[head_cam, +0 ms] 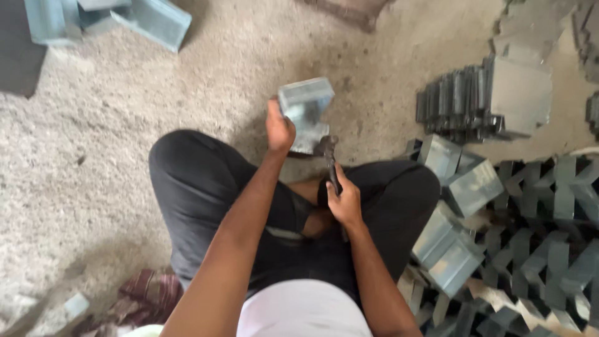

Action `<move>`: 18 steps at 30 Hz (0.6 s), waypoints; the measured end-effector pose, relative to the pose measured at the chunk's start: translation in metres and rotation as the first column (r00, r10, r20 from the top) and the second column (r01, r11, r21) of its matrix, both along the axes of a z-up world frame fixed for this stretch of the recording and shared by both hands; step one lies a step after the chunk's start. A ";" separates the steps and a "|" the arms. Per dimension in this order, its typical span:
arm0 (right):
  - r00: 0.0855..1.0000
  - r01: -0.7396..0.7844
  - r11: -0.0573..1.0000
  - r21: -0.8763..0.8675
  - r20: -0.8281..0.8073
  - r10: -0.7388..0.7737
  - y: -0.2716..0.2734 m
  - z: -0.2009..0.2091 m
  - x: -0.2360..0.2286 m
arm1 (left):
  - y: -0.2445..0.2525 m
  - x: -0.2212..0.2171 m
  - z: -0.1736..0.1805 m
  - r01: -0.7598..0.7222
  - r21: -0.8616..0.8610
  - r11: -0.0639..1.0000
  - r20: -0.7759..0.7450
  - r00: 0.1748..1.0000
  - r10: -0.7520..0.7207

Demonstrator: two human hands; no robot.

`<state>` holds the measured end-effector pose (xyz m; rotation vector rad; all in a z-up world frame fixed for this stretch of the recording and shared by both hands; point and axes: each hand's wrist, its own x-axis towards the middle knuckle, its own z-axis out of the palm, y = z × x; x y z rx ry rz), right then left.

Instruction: The person sits on the floor and uses a hammer to strike a small metal piece placed on a brick. They repeatedly pick up metal pieces, position them, and hit them with the hammer to shape or flatten them.

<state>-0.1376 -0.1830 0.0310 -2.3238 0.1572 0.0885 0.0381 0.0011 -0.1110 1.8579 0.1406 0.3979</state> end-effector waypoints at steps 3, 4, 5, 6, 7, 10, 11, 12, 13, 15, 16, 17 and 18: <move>0.876 -0.227 0.973 -0.033 0.430 0.219 0.005 0.005 -0.002 | -0.007 -0.020 0.001 0.047 0.004 0.999 0.140 0.989 -0.047; 0.871 -0.217 0.976 -0.025 0.445 0.206 0.009 0.005 0.000 | -0.004 -0.022 0.004 0.038 -0.019 0.999 0.213 0.976 -0.033; 0.867 -0.208 0.978 -0.016 0.460 0.192 0.014 0.003 0.006 | -0.001 -0.020 0.008 0.043 -0.021 0.999 0.236 0.971 -0.037; 0.867 -0.198 0.980 -0.008 0.465 0.179 0.016 0.001 0.007 | 0.000 -0.025 0.009 0.050 -0.027 0.998 0.248 0.968 -0.041; 0.873 -0.197 0.980 -0.006 0.453 0.178 0.019 -0.003 0.013 | 0.001 -0.029 0.009 0.056 -0.033 0.998 0.261 0.964 -0.046; 0.905 -0.188 0.981 -0.035 0.382 0.187 0.021 -0.013 0.029 | 0.000 -0.030 0.014 0.097 -0.123 0.988 0.266 0.962 -0.062; 0.925 -0.190 0.980 -0.065 0.324 0.201 0.021 -0.014 0.034 | -0.001 -0.029 0.016 0.076 -0.093 0.993 0.236 0.970 -0.052; 0.936 -0.199 0.975 -0.095 0.275 0.218 0.021 -0.015 0.048 | 0.000 -0.022 0.019 0.047 -0.062 0.997 0.216 0.976 -0.033; 0.928 -0.178 0.978 -0.108 0.312 0.203 0.022 -0.017 0.055 | 0.002 -0.012 0.022 0.019 -0.030 0.999 0.197 0.980 -0.013; 0.917 -0.142 0.982 -0.128 0.357 0.179 0.023 -0.020 0.053 | 0.005 -0.013 0.022 0.045 -0.033 0.998 0.266 0.963 -0.035; 0.922 -0.150 0.979 -0.139 0.338 0.189 0.023 -0.023 0.046 | 0.004 -0.021 0.020 0.068 -0.034 0.997 0.286 0.957 -0.055; 0.927 -0.157 0.976 -0.150 0.319 0.198 0.021 -0.025 0.040 | 0.003 -0.029 0.017 0.067 -0.045 0.997 0.276 0.960 -0.052; 0.930 -0.160 0.974 -0.160 0.306 0.203 0.018 -0.025 0.036 | 0.000 -0.032 0.016 0.071 -0.055 0.996 0.272 0.961 -0.054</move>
